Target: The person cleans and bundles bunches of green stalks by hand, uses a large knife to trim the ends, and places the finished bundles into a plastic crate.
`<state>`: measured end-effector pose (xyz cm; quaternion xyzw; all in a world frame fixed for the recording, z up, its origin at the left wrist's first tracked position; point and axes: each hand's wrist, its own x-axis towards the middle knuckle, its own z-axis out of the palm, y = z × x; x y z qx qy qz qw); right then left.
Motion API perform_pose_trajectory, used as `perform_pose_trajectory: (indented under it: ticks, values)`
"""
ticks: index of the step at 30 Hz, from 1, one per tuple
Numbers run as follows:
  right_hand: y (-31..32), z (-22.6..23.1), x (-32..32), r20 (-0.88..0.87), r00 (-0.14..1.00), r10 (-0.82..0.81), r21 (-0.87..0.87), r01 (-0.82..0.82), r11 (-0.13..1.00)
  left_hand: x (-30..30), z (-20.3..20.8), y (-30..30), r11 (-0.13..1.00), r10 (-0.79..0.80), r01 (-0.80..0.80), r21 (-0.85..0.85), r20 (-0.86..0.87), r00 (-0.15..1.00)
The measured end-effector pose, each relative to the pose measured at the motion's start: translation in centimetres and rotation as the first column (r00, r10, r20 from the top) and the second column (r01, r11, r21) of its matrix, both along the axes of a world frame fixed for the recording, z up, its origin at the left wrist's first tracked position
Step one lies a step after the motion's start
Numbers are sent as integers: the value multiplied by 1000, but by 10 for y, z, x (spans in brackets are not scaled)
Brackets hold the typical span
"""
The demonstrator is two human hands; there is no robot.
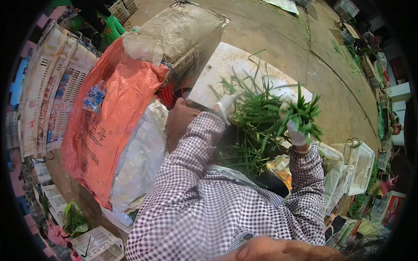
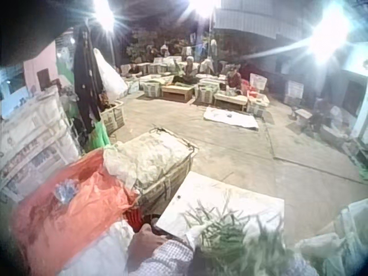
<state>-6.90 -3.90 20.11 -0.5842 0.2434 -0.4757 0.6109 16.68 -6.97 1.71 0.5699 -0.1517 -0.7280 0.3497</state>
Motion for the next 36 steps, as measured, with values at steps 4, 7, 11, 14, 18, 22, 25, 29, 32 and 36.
perform_pose_trajectory:
  ticks: [4,7,11,14,18,22,25,29,32,36]
  values:
    - [38,27,3,126,988,94,46,-100,994,-41,-5,-6,909,-373,381,-168,83,924]
    - [60,35,2,99,990,103,9,-105,994,-64,-41,-8,486,-602,863,-139,663,446]
    - [81,43,-11,79,993,86,-49,-83,995,-88,-56,15,433,-504,901,-30,820,270]
    - [95,55,-15,42,998,41,-116,-36,993,-93,-55,32,446,-482,895,-24,836,263]
    - [109,65,-26,26,999,-19,-225,24,974,-79,-60,55,476,-489,879,12,835,253]
    - [120,102,-39,28,993,-113,-394,115,912,-78,-65,63,490,-488,871,39,840,237]
    - [111,125,-54,161,976,-146,-494,208,844,-30,-94,100,468,-646,863,188,739,190]
    - [89,154,-72,587,794,-160,54,159,986,-31,-72,130,741,-608,653,-154,257,751]
    - [37,101,-76,135,579,-804,243,768,593,-72,-56,112,968,-238,152,-201,-524,818]
    - [14,71,-156,196,652,-732,259,686,680,-93,4,121,931,-340,115,-347,-706,621]
